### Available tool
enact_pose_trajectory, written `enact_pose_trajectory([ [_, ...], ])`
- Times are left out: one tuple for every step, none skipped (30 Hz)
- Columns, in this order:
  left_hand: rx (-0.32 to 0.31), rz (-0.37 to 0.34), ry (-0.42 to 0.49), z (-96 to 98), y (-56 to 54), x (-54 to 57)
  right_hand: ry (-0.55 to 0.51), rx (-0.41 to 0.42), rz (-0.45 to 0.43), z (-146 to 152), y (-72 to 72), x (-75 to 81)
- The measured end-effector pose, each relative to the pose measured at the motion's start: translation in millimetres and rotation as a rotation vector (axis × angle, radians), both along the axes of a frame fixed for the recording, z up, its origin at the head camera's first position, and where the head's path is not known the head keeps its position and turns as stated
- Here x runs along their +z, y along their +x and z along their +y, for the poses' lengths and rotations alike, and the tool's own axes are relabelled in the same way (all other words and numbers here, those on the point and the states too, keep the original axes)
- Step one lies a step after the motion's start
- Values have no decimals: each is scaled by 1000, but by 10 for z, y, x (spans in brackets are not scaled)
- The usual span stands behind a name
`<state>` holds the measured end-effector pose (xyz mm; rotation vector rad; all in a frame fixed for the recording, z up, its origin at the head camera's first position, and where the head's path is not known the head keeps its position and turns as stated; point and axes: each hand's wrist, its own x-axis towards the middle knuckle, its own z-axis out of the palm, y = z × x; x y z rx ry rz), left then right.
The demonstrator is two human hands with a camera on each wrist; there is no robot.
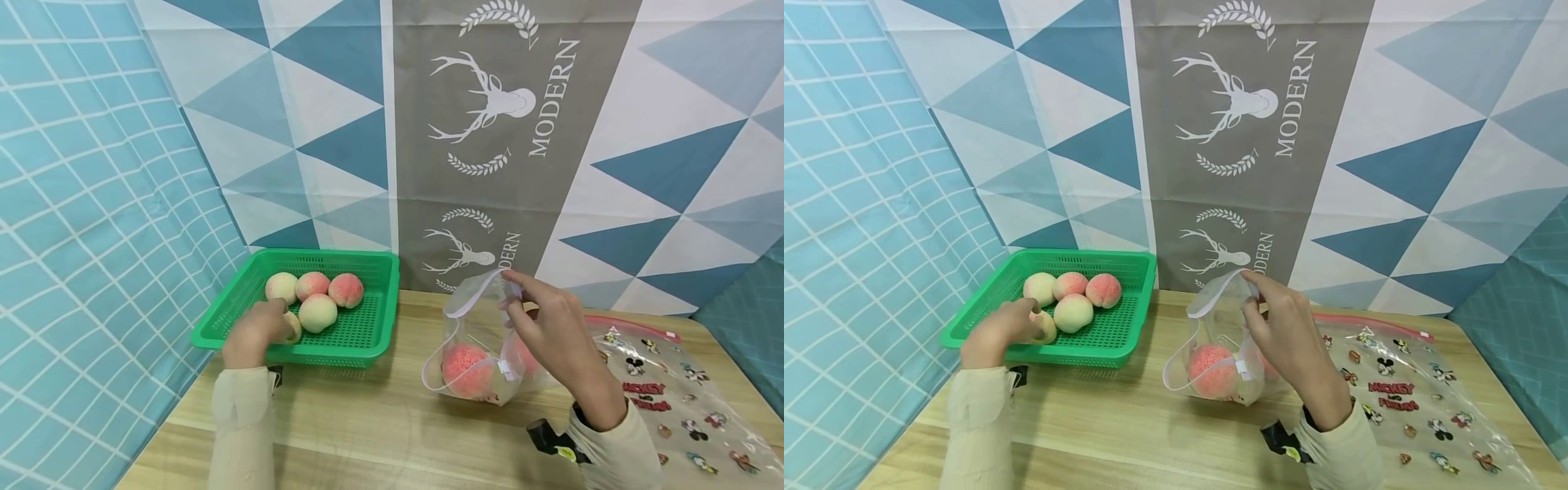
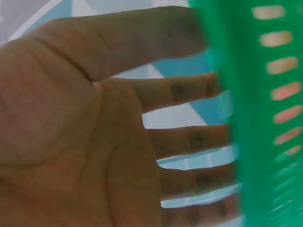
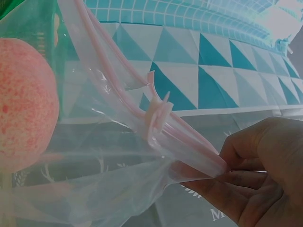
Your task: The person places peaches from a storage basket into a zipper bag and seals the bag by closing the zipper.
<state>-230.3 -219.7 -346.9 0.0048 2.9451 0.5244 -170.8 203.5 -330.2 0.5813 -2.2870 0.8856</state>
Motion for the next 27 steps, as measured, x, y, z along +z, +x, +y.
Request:
enact_pose_trajectory([
  [3,-6,-3,-12,-13,-23,1,0,2,0,-2,0],
  [7,-8,-5,-22,-24,-47,2,0,4,0,-4,0],
  [12,-5,-5,-32,-36,-69,4,0,6,-1,-5,-1],
  [16,-1,-4,-41,-48,-93,5,1,7,-2,-6,-1],
  [18,8,-3,-49,-56,-111,5,3,7,-3,-6,-1],
  [24,17,-4,-56,-66,-126,5,5,6,-5,-6,-1],
  [33,23,-5,-62,-75,-140,5,5,5,-7,-5,-1],
  [42,28,-8,-66,-83,-151,6,5,2,-8,-5,0],
  [50,33,-14,-70,-90,-160,5,5,0,-10,-4,0],
  [61,34,-19,-76,-99,-171,4,6,-3,-11,-4,-1],
  [71,37,-24,-82,-108,-182,5,5,-4,-11,-4,-2],
  [82,38,-29,-90,-119,-195,5,3,-4,-9,-4,-3],
  [90,37,-28,-96,-128,-209,6,2,-4,-8,-5,-8],
  [97,35,-26,-103,-138,-222,6,2,-4,-8,-5,-11],
  [104,31,-21,-112,-150,-239,6,3,-3,-8,-6,-15],
  [108,29,-14,-123,-164,-257,6,4,-3,-8,-6,-17],
  [110,28,-9,-134,-177,-275,7,3,-1,-8,-6,-20],
  [110,20,-1,-145,-189,-292,7,5,0,-8,-7,-22],
  [110,10,8,-156,-199,-307,7,5,2,-7,-9,-23],
  [108,1,14,-169,-209,-321,7,6,3,-6,-11,-24],
  [101,-6,18,-180,-218,-333,7,5,5,-4,-13,-24],
  [94,-8,23,-190,-224,-343,6,3,7,-2,-16,-25],
  [89,-4,27,-198,-226,-348,7,2,9,1,-18,-25],
  [84,6,31,-205,-228,-351,7,1,9,3,-20,-25],
  [78,28,29,-210,-229,-350,7,0,9,6,-21,-24],
  [74,54,28,-214,-231,-347,8,2,9,7,-22,-23],
  [71,77,27,-215,-232,-341,7,5,9,6,-22,-21],
])
